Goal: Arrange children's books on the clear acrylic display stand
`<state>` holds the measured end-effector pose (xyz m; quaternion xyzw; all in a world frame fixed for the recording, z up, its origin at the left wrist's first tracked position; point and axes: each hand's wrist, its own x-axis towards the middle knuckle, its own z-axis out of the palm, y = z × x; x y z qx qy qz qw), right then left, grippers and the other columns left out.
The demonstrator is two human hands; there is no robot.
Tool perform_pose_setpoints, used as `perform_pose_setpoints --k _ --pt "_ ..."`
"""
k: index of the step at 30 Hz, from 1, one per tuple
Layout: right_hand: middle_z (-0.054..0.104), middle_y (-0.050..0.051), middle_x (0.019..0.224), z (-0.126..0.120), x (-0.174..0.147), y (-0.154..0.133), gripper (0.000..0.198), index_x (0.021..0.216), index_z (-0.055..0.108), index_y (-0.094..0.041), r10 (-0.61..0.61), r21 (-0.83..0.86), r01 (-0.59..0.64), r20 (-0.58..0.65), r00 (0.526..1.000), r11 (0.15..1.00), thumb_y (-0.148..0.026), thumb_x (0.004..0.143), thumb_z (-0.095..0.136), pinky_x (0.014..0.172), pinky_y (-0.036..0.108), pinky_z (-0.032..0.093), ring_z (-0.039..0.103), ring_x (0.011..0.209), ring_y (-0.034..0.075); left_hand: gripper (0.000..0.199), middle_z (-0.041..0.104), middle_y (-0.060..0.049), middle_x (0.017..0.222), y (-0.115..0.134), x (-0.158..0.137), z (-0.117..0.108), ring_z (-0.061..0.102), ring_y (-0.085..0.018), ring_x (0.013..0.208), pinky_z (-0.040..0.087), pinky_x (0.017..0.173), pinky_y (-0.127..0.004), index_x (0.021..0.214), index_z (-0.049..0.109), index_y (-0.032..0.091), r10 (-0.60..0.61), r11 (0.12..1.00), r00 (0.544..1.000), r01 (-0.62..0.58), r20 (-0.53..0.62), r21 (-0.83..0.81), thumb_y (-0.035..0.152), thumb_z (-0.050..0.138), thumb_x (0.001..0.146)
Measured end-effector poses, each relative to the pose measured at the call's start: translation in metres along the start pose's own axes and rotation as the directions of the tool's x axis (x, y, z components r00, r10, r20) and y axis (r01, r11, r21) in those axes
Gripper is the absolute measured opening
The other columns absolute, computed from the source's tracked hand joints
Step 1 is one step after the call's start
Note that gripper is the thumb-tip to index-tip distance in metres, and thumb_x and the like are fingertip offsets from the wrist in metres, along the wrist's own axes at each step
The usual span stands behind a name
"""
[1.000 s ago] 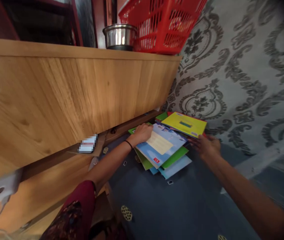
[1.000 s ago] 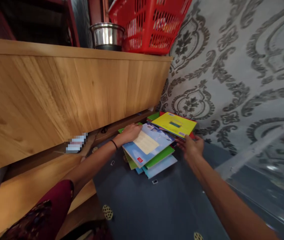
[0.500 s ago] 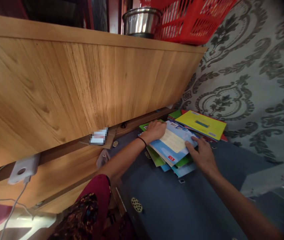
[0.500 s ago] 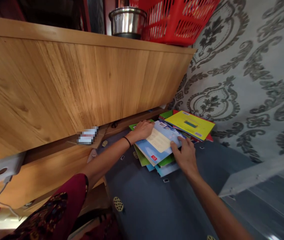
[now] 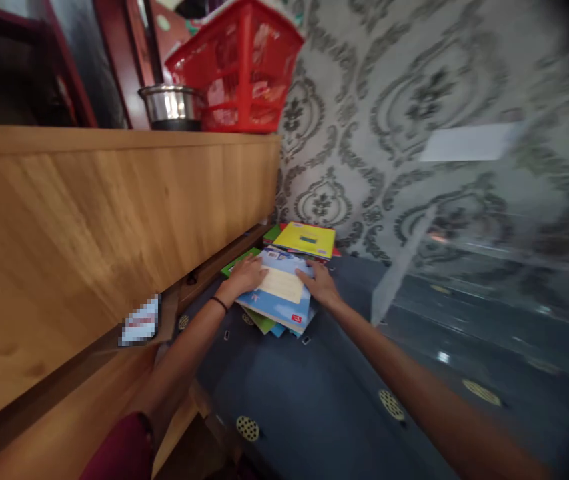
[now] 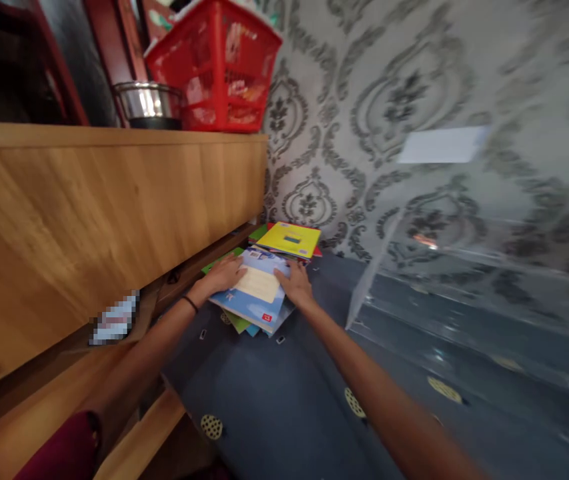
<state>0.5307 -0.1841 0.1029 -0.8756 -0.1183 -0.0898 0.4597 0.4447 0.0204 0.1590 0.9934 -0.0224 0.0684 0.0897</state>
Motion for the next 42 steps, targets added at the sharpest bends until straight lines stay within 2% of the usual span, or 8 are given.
perform_pose_setpoints --k 8,15,19,23,27,31,35,42 --pt "0.066 0.011 0.132 -0.015 -0.031 -0.011 0.046 0.133 0.057 -0.021 0.053 0.048 -0.053 0.006 0.999 0.997 -0.034 0.090 0.061 0.107 0.042 0.044 0.059 0.125 0.030 0.044 0.055 -0.018 0.147 0.024 -0.055 -0.004 0.049 -0.032 0.137 0.039 0.111 -0.048 0.136 0.053 0.015 -0.063 0.997 0.998 0.064 -0.029 0.032 0.041 0.041 0.102" --pt "0.063 0.015 0.133 -0.038 -0.117 -0.001 0.048 0.126 0.059 -0.017 0.016 0.112 -0.016 0.002 1.000 0.994 -0.034 0.082 0.067 0.109 0.045 0.043 0.055 0.128 0.031 0.037 0.064 -0.020 0.131 0.060 -0.088 -0.010 0.055 -0.032 0.127 0.042 0.105 -0.044 0.122 0.060 0.012 -0.157 0.984 0.985 0.162 -0.066 0.072 0.038 0.043 0.102" --pt "0.071 0.007 0.096 -0.050 -0.166 0.016 0.060 0.122 0.057 -0.019 0.138 0.428 -0.202 0.176 0.975 0.881 -0.044 0.071 0.077 0.064 0.034 0.057 0.067 0.083 0.024 0.036 0.064 -0.020 0.127 0.074 -0.105 0.000 0.056 -0.033 0.122 0.044 0.102 -0.045 0.120 0.061 0.011 -0.143 0.983 0.978 0.158 -0.153 0.092 0.038 0.046 0.101" --pt "0.057 -0.005 0.062 -0.069 -0.190 0.022 0.063 0.111 0.061 -0.019 0.191 0.641 -0.424 0.401 0.896 0.640 -0.049 0.063 0.087 0.035 0.019 0.030 0.045 0.046 0.010 0.027 0.066 -0.016 0.117 0.078 -0.121 0.015 0.058 -0.031 0.114 0.048 0.099 -0.045 0.115 0.063 0.013 -0.046 0.996 0.963 0.063 -0.266 0.057 0.030 0.049 0.099" --pt "0.046 -0.010 0.053 -0.104 -0.200 0.036 0.060 0.104 0.065 -0.018 0.181 0.652 -0.451 0.440 0.880 0.610 -0.051 0.060 0.088 0.032 0.015 0.016 0.033 0.041 0.004 0.026 0.067 -0.011 0.111 0.080 -0.137 0.031 0.059 -0.027 0.108 0.050 0.098 -0.042 0.116 0.064 0.017 0.118 0.991 0.927 -0.133 -0.355 -0.016 0.019 0.046 0.098" --pt "0.044 -0.010 0.052 -0.143 -0.209 0.058 0.059 0.107 0.069 -0.016 0.193 0.604 -0.496 0.496 0.847 0.624 -0.050 0.062 0.088 0.033 0.015 0.013 0.029 0.041 0.003 0.042 0.060 -0.015 0.132 0.093 -0.153 0.045 0.053 -0.030 0.127 0.049 0.103 -0.048 0.128 0.061 0.018 0.244 0.969 0.885 -0.234 -0.397 0.075 0.006 0.043 0.091" --pt "0.051 -0.006 0.057 -0.177 -0.214 0.077 0.058 0.115 0.070 -0.017 0.209 0.483 -0.523 0.563 0.800 0.702 -0.049 0.068 0.083 0.034 0.015 0.016 0.036 0.044 0.005 0.053 0.048 -0.017 0.153 0.112 -0.162 0.058 0.037 -0.034 0.147 0.031 0.119 -0.059 0.138 0.054 0.016 0.407 0.906 0.858 -0.334 -0.315 0.261 0.002 0.044 0.088" --pt "0.074 0.005 0.081 -0.224 -0.206 0.125 0.058 0.126 0.070 -0.018 0.137 0.119 -0.233 0.528 0.838 0.965 -0.052 0.078 0.070 0.047 0.024 0.046 0.062 0.059 0.016 0.032 0.065 -0.013 0.135 0.142 -0.167 0.090 0.055 -0.028 0.133 0.036 0.116 -0.054 0.131 0.058 0.016 0.663 0.735 0.733 -0.599 -0.151 0.319 0.017 0.046 0.101"
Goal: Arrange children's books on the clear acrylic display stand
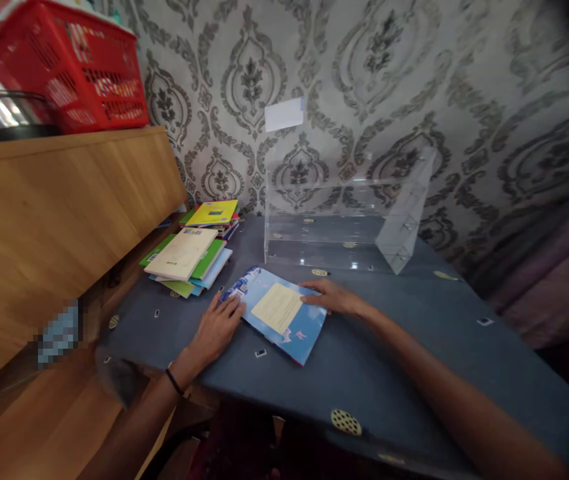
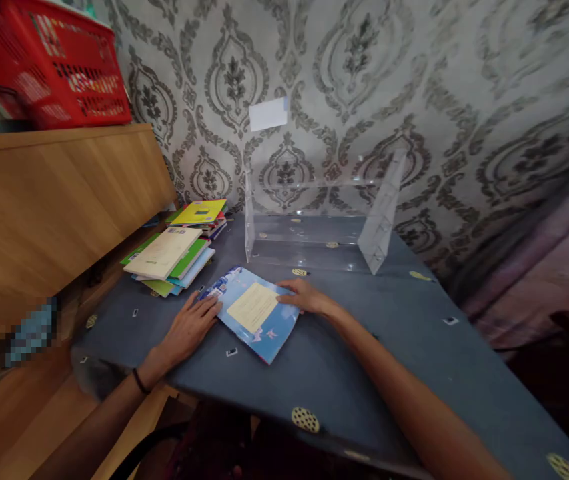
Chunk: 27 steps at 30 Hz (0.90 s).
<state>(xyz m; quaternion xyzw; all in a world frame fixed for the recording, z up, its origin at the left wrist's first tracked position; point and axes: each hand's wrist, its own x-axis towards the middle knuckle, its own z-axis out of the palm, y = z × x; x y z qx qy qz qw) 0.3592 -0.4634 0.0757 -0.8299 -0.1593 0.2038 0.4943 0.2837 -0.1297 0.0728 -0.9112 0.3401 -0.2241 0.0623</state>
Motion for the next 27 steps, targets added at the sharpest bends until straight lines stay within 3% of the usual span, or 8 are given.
perform_pose_setpoints --k 3,5,11,15,18,21,24,27 --pt "0.076 0.010 0.111 -0.013 0.001 0.014 0.050 0.125 0.071 -0.020 -0.129 -0.190 0.112 -0.079 0.989 0.975 -0.045 0.081 0.067 0.073 0.035 0.058 0.072 0.091 0.027 0.027 0.070 -0.012 0.124 0.012 0.004 0.000 0.064 -0.026 0.116 0.043 0.108 -0.051 0.126 0.059 0.016 0.052 0.999 0.998 -0.052 -0.024 -0.015 0.020 0.049 0.101" --pt "0.073 0.011 0.125 -0.016 0.004 0.016 0.045 0.124 0.072 -0.020 -0.189 -0.279 0.146 -0.134 0.973 0.949 -0.039 0.083 0.066 0.091 0.040 0.055 0.069 0.109 0.030 0.024 0.071 -0.010 0.114 0.018 0.006 -0.005 0.066 -0.026 0.104 0.049 0.097 -0.048 0.123 0.059 0.016 0.098 0.995 0.995 -0.098 -0.019 -0.016 0.024 0.051 0.101" --pt "0.074 0.008 0.122 -0.018 0.015 0.004 0.038 0.127 0.070 -0.025 -0.168 -0.511 0.050 -0.188 0.968 0.858 -0.034 0.090 0.065 0.097 0.042 0.052 0.069 0.110 0.030 0.022 0.065 -0.005 0.085 0.031 0.015 -0.018 0.062 -0.021 0.083 0.050 0.071 -0.033 0.102 0.063 0.018 0.257 0.962 0.966 -0.256 -0.001 -0.094 0.031 0.044 0.105" --pt "0.072 0.012 0.121 -0.011 0.005 -0.007 0.035 0.124 0.071 -0.024 -0.150 -0.660 -0.072 -0.274 0.950 0.748 -0.039 0.094 0.062 0.092 0.045 0.051 0.064 0.114 0.034 0.024 0.067 -0.005 0.097 0.027 0.033 -0.011 0.063 -0.021 0.094 0.052 0.084 -0.035 0.101 0.063 0.021 0.129 0.959 0.989 -0.107 0.070 -0.263 0.031 0.041 0.105" --pt "0.069 0.015 0.123 0.013 -0.005 -0.021 0.027 0.116 0.073 -0.021 -0.289 -0.774 -0.080 -0.328 0.900 0.629 -0.031 0.095 0.060 0.095 0.049 0.048 0.059 0.117 0.034 0.025 0.066 -0.011 0.121 0.013 0.050 0.009 0.062 -0.025 0.113 0.052 0.096 -0.044 0.118 0.061 0.019 -0.040 0.955 0.993 0.070 0.110 -0.289 0.027 0.042 0.104" --pt "0.066 0.016 0.129 0.057 -0.003 -0.041 0.028 0.120 0.070 -0.017 -0.436 -0.795 0.115 -0.199 0.878 0.595 -0.020 0.095 0.058 0.103 0.047 0.045 0.057 0.121 0.030 0.031 0.062 -0.015 0.134 -0.004 0.060 0.034 0.059 -0.028 0.125 0.049 0.106 -0.051 0.128 0.058 0.017 -0.151 0.933 0.983 0.176 0.103 -0.315 0.025 0.043 0.102" --pt "0.070 0.012 0.120 0.104 0.012 -0.062 0.024 0.115 0.070 -0.016 -0.528 -0.711 0.418 0.076 0.846 0.566 -0.017 0.097 0.054 0.105 0.042 0.047 0.061 0.115 0.024 0.038 0.062 -0.014 0.140 -0.024 0.060 0.052 0.058 -0.024 0.130 0.046 0.113 -0.048 0.133 0.058 0.018 -0.177 0.868 0.981 0.192 0.076 -0.458 0.020 0.035 0.102" --pt "0.068 0.016 0.124 0.131 0.031 -0.074 0.029 0.121 0.066 -0.008 -0.570 -0.687 0.516 0.178 0.802 0.512 -0.014 0.100 0.047 0.110 0.040 0.045 0.058 0.123 0.024 0.045 0.062 -0.011 0.142 -0.045 0.057 0.060 0.056 -0.020 0.134 0.044 0.116 -0.044 0.133 0.060 0.019 -0.165 0.748 0.983 0.177 0.078 -0.640 0.017 0.029 0.101"
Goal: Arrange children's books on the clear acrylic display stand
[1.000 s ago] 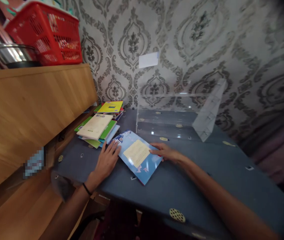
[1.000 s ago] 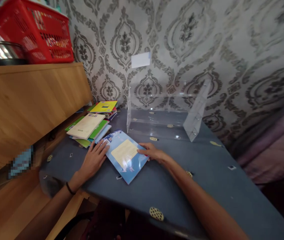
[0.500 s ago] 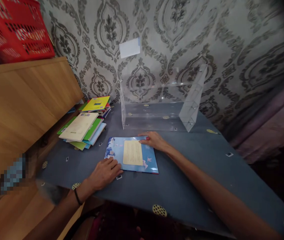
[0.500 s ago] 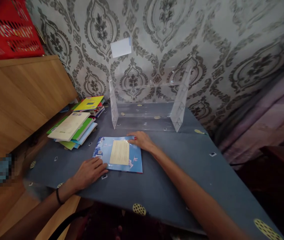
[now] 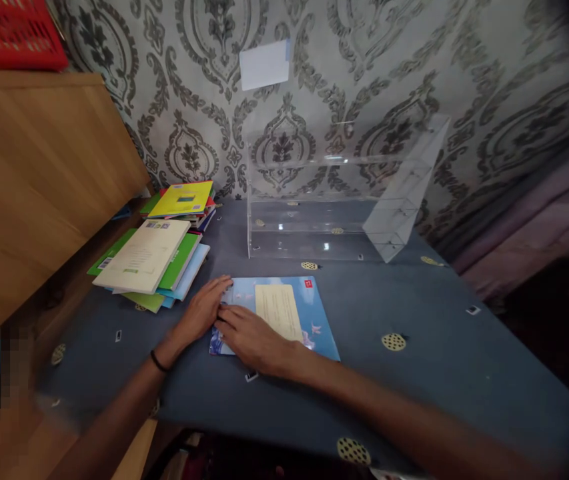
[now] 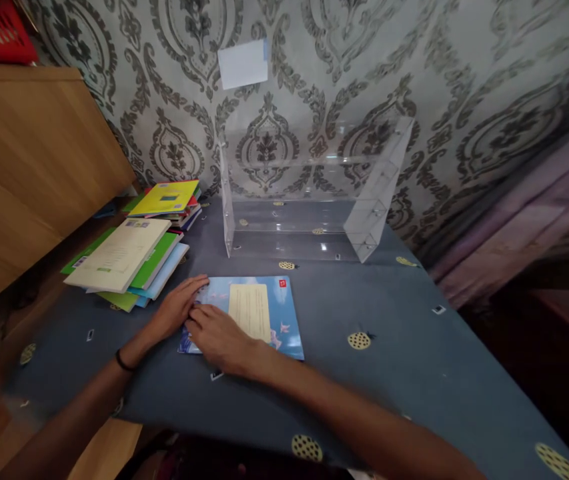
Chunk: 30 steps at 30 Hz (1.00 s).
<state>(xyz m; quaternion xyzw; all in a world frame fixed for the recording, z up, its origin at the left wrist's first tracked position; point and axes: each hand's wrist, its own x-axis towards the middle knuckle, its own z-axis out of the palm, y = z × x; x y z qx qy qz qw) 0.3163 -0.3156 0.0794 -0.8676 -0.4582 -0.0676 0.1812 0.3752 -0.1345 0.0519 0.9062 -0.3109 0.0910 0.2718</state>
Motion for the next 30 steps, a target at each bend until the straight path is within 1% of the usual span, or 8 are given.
perform_pose_setpoints --k 4,8,12,14,16,21,25,30 --pt "0.063 0.017 0.138 0.009 0.014 0.005 0.035 0.133 0.059 -0.009 0.009 0.042 -0.011 0.037 0.999 0.999 -0.019 0.101 0.047 0.118 0.043 0.039 0.054 0.133 0.023 0.047 0.065 -0.008 0.139 -0.013 0.002 -0.009 0.058 -0.019 0.132 0.045 0.116 -0.042 0.129 0.064 0.020 -0.051 0.983 0.999 0.050 0.000 -0.178 0.015 0.029 0.098" --pt "0.058 0.019 0.144 0.012 0.016 0.010 0.044 0.137 0.055 -0.007 0.123 0.050 -0.126 0.058 0.991 0.991 -0.029 0.100 0.054 0.122 0.045 0.033 0.047 0.141 0.026 0.042 0.063 -0.009 0.141 -0.009 0.002 -0.007 0.057 -0.019 0.133 0.044 0.116 -0.040 0.134 0.058 0.019 -0.099 0.974 0.995 0.097 -0.004 -0.204 0.025 0.032 0.102" --pt "0.042 0.029 0.154 0.015 0.018 0.013 0.078 0.145 0.045 0.002 0.306 0.023 -0.306 0.018 0.952 0.952 -0.052 0.092 0.064 0.123 0.054 0.029 0.033 0.149 0.036 0.043 0.061 -0.010 0.143 -0.003 -0.001 -0.002 0.057 -0.020 0.133 0.047 0.113 -0.039 0.141 0.048 0.020 -0.153 0.975 0.988 0.153 0.016 -0.162 0.037 0.036 0.104" --pt "0.034 0.031 0.158 0.015 0.015 0.020 0.095 0.150 0.037 0.004 0.362 0.020 -0.362 0.005 0.932 0.932 -0.064 0.088 0.063 0.123 0.056 0.026 0.026 0.152 0.037 0.043 0.061 -0.011 0.142 -0.003 -0.002 -0.002 0.059 -0.022 0.131 0.049 0.110 -0.040 0.140 0.047 0.020 -0.166 0.974 0.986 0.169 0.030 -0.153 0.040 0.036 0.104" --pt "0.032 0.030 0.159 0.014 0.008 0.028 0.102 0.152 0.033 0.004 0.391 0.013 -0.391 0.005 0.921 0.920 -0.071 0.088 0.057 0.124 0.055 0.024 0.024 0.153 0.036 0.043 0.062 -0.012 0.141 -0.003 -0.002 -0.003 0.059 -0.023 0.131 0.049 0.109 -0.041 0.139 0.047 0.020 -0.161 0.976 0.986 0.165 0.039 -0.141 0.041 0.037 0.104" --pt "0.030 0.027 0.161 0.003 -0.031 0.048 0.097 0.156 0.031 -0.003 0.475 -0.024 -0.475 -0.010 0.880 0.880 -0.075 0.092 0.043 0.123 0.058 0.024 0.024 0.153 0.036 0.041 0.063 -0.010 0.139 0.000 -0.002 -0.004 0.061 -0.024 0.128 0.050 0.107 -0.041 0.139 0.047 0.021 -0.139 0.986 0.989 0.143 0.046 -0.091 0.040 0.039 0.103" --pt "0.033 0.025 0.161 -0.012 -0.074 0.061 0.091 0.158 0.028 -0.006 0.565 -0.097 -0.566 -0.046 0.824 0.818 -0.072 0.096 0.036 0.124 0.056 0.023 0.026 0.152 0.035 0.042 0.063 -0.010 0.139 -0.001 -0.003 -0.003 0.061 -0.025 0.127 0.051 0.106 -0.042 0.140 0.047 0.020 -0.138 0.989 0.989 0.141 0.051 -0.050 0.039 0.038 0.103" --pt "0.032 0.020 0.163 -0.020 -0.107 0.067 0.081 0.161 0.024 -0.013 0.602 -0.097 -0.608 -0.083 0.794 0.788 -0.066 0.100 0.033 0.124 0.054 0.025 0.027 0.153 0.032 0.042 0.063 -0.010 0.140 -0.001 -0.003 -0.007 0.060 -0.025 0.129 0.050 0.108 -0.043 0.141 0.048 0.022 -0.089 0.994 0.995 0.086 0.052 0.062 0.037 0.038 0.104"
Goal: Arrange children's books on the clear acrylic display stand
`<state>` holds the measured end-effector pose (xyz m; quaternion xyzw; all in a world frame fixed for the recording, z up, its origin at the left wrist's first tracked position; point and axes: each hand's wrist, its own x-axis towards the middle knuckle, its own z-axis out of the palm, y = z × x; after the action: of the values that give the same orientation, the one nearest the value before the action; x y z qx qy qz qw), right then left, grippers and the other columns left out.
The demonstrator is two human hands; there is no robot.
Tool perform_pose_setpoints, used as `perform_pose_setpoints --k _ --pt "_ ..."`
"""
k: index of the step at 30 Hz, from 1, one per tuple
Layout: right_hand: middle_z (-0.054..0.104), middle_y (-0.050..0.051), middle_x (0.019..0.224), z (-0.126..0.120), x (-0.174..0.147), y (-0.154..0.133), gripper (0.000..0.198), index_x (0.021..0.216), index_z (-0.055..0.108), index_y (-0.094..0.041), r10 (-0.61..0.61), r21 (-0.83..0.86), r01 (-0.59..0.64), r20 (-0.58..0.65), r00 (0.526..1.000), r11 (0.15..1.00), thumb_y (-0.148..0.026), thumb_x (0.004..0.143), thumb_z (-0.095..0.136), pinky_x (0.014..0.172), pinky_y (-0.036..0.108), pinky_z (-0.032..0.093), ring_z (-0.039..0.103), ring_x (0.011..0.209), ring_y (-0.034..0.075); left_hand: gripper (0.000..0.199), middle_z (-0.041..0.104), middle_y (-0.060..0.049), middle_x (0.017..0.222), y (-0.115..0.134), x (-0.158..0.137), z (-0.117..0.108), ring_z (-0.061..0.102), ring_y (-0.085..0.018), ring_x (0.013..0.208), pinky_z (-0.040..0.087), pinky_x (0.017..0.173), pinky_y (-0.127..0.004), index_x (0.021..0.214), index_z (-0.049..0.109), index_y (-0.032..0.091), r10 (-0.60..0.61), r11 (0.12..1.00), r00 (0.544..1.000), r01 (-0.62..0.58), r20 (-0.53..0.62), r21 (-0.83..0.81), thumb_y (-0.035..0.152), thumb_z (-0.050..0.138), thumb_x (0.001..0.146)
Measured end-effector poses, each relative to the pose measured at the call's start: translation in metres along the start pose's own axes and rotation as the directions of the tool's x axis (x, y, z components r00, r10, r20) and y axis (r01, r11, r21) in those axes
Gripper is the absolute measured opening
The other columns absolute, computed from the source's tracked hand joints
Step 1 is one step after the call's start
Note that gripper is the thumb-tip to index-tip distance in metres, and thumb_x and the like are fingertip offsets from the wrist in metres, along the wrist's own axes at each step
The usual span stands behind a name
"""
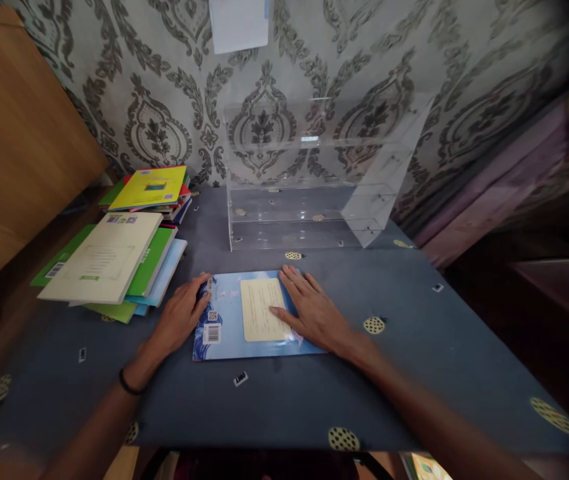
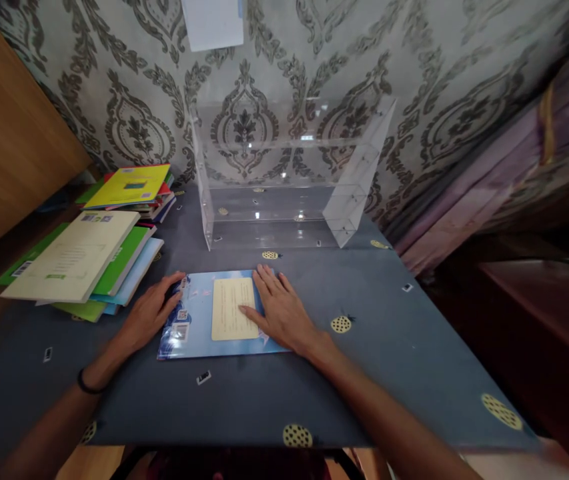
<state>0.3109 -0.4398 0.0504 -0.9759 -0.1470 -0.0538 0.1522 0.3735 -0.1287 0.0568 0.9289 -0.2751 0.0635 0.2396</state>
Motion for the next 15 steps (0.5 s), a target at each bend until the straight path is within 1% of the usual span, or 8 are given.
perform_pose_setpoints --k 2,4,5,8,10,12,13,15 --pt "0.031 0.019 0.164 0.001 -0.002 0.002 0.080 0.160 0.025 -0.014 0.001 0.011 -0.001 0.002 1.000 1.000 -0.065 0.100 0.032 0.124 0.053 0.024 0.025 0.153 0.031 0.040 0.063 -0.012 0.140 0.011 0.002 0.001 0.058 -0.026 0.132 0.046 0.111 -0.047 0.139 0.050 0.020 0.024 0.994 1.000 -0.025 0.010 0.109 0.036 0.038 0.104" --pt "0.032 0.018 0.164 0.002 -0.002 0.002 0.079 0.160 0.026 -0.014 0.000 0.015 0.000 -0.004 1.000 1.000 -0.064 0.100 0.033 0.124 0.053 0.024 0.025 0.153 0.031 0.040 0.062 -0.016 0.140 0.032 0.006 0.008 0.054 -0.028 0.136 0.040 0.115 -0.052 0.137 0.051 0.017 0.070 0.976 0.997 -0.076 0.034 0.206 0.034 0.037 0.104" --pt "0.033 0.018 0.163 0.003 -0.002 0.002 0.078 0.160 0.026 -0.013 0.000 0.014 0.000 -0.010 1.000 1.000 -0.064 0.100 0.034 0.123 0.054 0.024 0.026 0.153 0.032 0.040 0.061 -0.017 0.141 0.045 0.008 0.014 0.051 -0.028 0.139 0.037 0.117 -0.053 0.137 0.051 0.015 0.107 0.966 0.993 -0.117 0.054 0.230 0.034 0.036 0.105" --pt "0.033 0.019 0.163 0.008 -0.002 0.005 0.075 0.160 0.026 -0.013 -0.016 -0.001 0.016 -0.028 0.999 1.000 -0.059 0.101 0.034 0.122 0.057 0.025 0.027 0.152 0.033 0.044 0.055 -0.017 0.148 0.087 0.017 0.038 0.041 -0.024 0.147 0.031 0.122 -0.050 0.144 0.043 0.014 0.261 0.941 0.954 -0.285 0.146 0.182 0.034 0.029 0.107" --pt "0.033 0.019 0.163 0.011 -0.003 0.008 0.071 0.160 0.026 -0.013 -0.035 -0.011 0.034 -0.041 0.999 0.999 -0.054 0.102 0.033 0.121 0.057 0.026 0.027 0.152 0.032 0.047 0.049 -0.017 0.153 0.104 0.023 0.052 0.036 -0.022 0.150 0.030 0.122 -0.049 0.149 0.038 0.014 0.313 0.930 0.933 -0.339 0.179 0.139 0.034 0.024 0.108" --pt "0.033 0.019 0.163 0.014 -0.003 0.011 0.070 0.160 0.026 -0.014 -0.044 -0.019 0.043 -0.047 0.998 0.999 -0.053 0.102 0.032 0.121 0.056 0.027 0.028 0.152 0.032 0.050 0.047 -0.018 0.155 0.108 0.029 0.057 0.034 -0.023 0.151 0.030 0.122 -0.049 0.151 0.034 0.013 0.308 0.935 0.933 -0.333 0.185 0.121 0.037 0.024 0.108" --pt "0.034 0.019 0.163 0.015 -0.003 0.011 0.071 0.160 0.026 -0.014 -0.042 -0.024 0.041 -0.050 0.998 0.999 -0.055 0.102 0.031 0.121 0.057 0.027 0.028 0.152 0.032 0.052 0.047 -0.018 0.155 0.104 0.030 0.057 0.034 -0.023 0.151 0.030 0.122 -0.050 0.152 0.032 0.013 0.290 0.941 0.940 -0.314 0.181 0.125 0.039 0.025 0.108" --pt "0.034 0.019 0.163 0.016 -0.003 0.010 0.074 0.160 0.026 -0.014 -0.032 -0.030 0.030 -0.053 0.998 0.999 -0.059 0.101 0.031 0.121 0.057 0.027 0.028 0.152 0.033 0.056 0.047 -0.019 0.155 0.087 0.029 0.051 0.036 -0.025 0.150 0.030 0.122 -0.051 0.153 0.030 0.012 0.235 0.954 0.958 -0.260 0.164 0.152 0.043 0.028 0.107"
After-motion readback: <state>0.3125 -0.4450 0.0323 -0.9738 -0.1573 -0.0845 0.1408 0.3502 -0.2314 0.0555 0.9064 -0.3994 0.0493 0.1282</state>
